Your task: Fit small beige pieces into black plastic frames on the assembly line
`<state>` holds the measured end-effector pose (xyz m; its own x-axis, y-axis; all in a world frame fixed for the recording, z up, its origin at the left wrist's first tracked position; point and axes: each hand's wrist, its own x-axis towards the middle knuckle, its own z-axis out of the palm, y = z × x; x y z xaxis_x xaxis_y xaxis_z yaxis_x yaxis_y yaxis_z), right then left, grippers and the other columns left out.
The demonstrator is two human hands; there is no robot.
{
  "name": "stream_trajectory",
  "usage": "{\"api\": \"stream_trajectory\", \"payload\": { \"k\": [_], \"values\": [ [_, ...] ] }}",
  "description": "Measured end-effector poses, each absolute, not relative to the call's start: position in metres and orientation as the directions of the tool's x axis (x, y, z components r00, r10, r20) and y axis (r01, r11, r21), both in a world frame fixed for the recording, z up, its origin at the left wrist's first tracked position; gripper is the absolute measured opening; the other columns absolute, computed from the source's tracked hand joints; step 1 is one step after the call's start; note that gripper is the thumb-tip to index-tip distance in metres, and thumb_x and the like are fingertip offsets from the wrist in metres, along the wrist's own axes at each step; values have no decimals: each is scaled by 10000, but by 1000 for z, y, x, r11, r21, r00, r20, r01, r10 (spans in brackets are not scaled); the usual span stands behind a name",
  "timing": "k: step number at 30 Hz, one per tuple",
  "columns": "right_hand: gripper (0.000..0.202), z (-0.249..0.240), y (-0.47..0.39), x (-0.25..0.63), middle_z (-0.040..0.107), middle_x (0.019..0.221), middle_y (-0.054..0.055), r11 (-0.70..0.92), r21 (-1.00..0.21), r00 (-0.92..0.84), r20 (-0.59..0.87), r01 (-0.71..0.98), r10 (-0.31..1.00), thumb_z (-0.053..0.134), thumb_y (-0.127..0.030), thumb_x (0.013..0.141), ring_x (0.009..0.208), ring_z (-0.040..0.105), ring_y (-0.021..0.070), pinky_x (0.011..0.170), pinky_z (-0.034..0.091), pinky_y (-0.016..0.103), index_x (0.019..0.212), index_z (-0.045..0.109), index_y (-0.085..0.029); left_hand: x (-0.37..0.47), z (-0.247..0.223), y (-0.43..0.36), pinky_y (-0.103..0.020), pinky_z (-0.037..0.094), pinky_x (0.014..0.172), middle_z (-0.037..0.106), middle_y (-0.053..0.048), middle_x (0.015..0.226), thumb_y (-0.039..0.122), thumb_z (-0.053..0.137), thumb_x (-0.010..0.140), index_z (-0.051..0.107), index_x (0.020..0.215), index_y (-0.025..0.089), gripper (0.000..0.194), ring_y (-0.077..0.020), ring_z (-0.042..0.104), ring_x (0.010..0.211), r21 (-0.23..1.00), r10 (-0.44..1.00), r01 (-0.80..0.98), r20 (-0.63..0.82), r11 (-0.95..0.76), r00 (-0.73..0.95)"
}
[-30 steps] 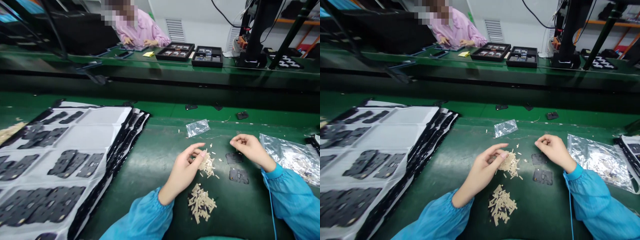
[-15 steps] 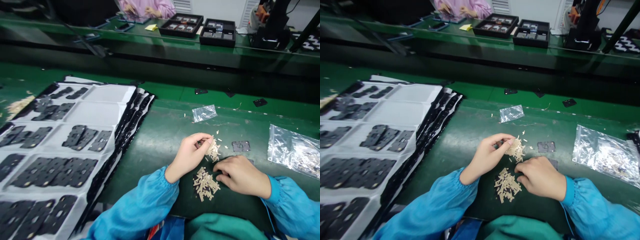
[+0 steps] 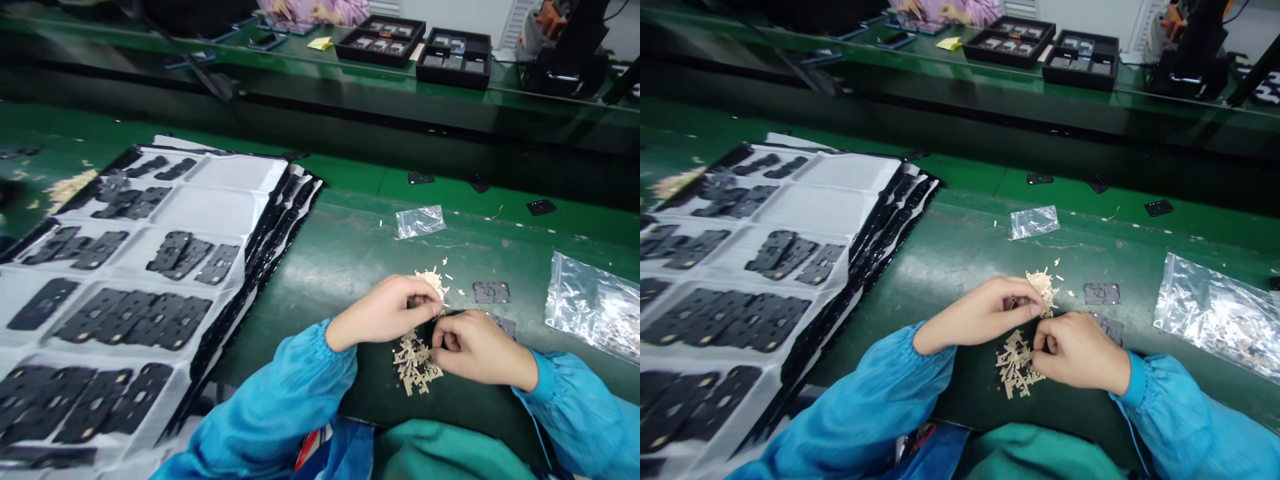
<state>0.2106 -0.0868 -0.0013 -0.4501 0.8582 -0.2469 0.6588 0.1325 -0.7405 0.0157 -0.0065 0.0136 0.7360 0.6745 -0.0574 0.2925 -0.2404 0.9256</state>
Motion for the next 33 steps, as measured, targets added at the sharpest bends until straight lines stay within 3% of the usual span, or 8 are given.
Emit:
{"api": "stream_trajectory", "payload": {
  "k": [3,6,16,19,22,26,29,33],
  "values": [
    [117,-3,-85,212,565,550,-81,111,-756,-443,-252,646,860,653,-94,740,502,480,92,547,316,238,728,696,-202,8,17,-3,-245,438,632,763,-9,799,175,666,852,810,905,257,174,-165,663,690,884,449,280,-91,-375,889],
    [124,-2,-83,214,567,555,-80,81,-779,-438,-260,622,861,654,-102,768,508,492,89,542,327,230,735,713,-205,6,14,-3,-243,381,575,745,12,727,193,737,799,808,849,263,112,-144,625,609,831,351,325,-170,-451,921],
    [145,4,-80,216,521,528,-79,35,-819,-425,-261,573,866,634,-71,732,493,457,93,504,330,217,695,691,-199,6,11,-8,-270,268,515,651,43,553,149,817,661,726,573,258,167,-131,519,496,786,423,406,-205,-466,883],
    [133,3,-79,218,524,533,-73,-12,-847,-423,-278,531,863,622,-85,741,499,459,97,499,325,219,679,666,-195,5,13,-8,-269,258,493,640,36,529,267,820,740,737,576,255,184,-120,486,463,778,396,390,-198,-493,896],
    [103,-1,-78,223,525,542,-66,-116,-892,-400,-307,436,863,625,-125,762,502,452,100,497,316,224,684,647,-189,5,14,-7,-280,254,490,608,18,478,367,742,865,735,545,248,341,-115,450,431,757,385,376,-178,-535,906],
    [79,-5,-75,228,517,561,-60,-236,-915,-373,-355,329,857,659,-185,780,515,438,104,502,315,231,702,646,-180,4,14,-8,-266,302,531,706,13,648,308,853,753,802,706,268,80,-145,588,569,713,384,420,-224,-562,895],
    [89,-2,-73,231,500,561,-62,-259,-920,-365,-358,292,859,675,-211,789,516,424,102,512,314,236,710,651,-178,4,17,-7,-264,339,547,741,-1,767,351,898,693,812,841,261,193,-175,634,645,722,409,411,-192,-557,892],
    [102,6,-71,232,489,559,-62,-258,-924,-350,-349,283,869,680,-226,797,516,408,103,512,301,241,711,654,-178,6,25,-4,-265,428,616,762,-36,867,351,775,846,801,962,235,166,-187,653,725,848,489,353,-132,-395,862]
  ]
}}
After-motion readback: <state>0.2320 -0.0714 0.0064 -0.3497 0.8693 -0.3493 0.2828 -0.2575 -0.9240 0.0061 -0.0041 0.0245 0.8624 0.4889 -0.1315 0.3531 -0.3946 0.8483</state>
